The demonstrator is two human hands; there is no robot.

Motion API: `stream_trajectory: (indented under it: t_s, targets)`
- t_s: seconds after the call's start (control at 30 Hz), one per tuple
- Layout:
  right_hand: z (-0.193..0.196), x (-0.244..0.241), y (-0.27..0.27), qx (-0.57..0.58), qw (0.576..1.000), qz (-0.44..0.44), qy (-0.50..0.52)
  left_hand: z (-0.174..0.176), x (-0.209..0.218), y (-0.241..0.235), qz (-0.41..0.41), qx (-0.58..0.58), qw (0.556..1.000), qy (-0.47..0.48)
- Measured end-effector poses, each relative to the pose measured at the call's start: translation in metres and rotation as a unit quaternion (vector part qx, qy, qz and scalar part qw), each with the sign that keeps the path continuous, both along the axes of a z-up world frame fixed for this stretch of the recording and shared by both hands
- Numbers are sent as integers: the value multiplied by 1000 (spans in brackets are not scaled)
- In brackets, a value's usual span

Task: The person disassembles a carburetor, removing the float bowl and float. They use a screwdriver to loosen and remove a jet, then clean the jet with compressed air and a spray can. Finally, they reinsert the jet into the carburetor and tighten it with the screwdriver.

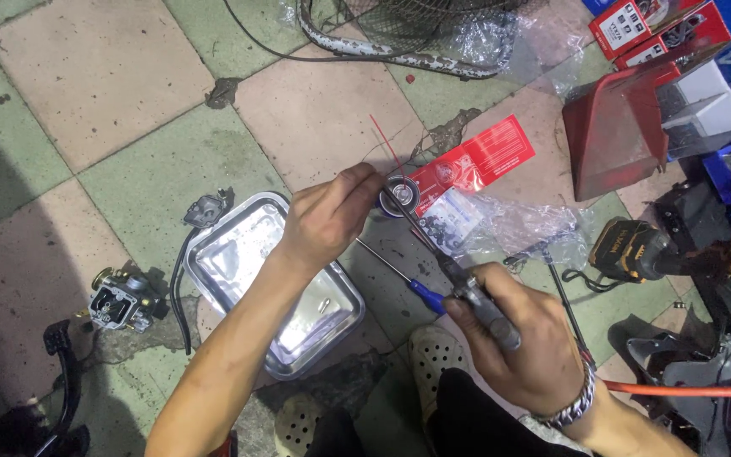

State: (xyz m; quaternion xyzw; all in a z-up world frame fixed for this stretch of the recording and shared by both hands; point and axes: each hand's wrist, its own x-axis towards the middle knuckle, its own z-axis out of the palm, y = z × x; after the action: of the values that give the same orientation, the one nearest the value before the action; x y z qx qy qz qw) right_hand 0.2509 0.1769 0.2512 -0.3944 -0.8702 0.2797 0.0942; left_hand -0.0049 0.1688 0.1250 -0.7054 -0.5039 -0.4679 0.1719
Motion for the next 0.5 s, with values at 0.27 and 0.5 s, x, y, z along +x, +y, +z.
stream_trajectory:
  t_s: [0.27, 0.5]
  targets:
    - [1, 1, 1, 1, 1000, 11, 27, 0, 1, -1, 6, 12, 1000, 0]
    - [3, -1, 1, 34, 998, 33, 38, -2, 3, -4, 3, 4, 1000, 2]
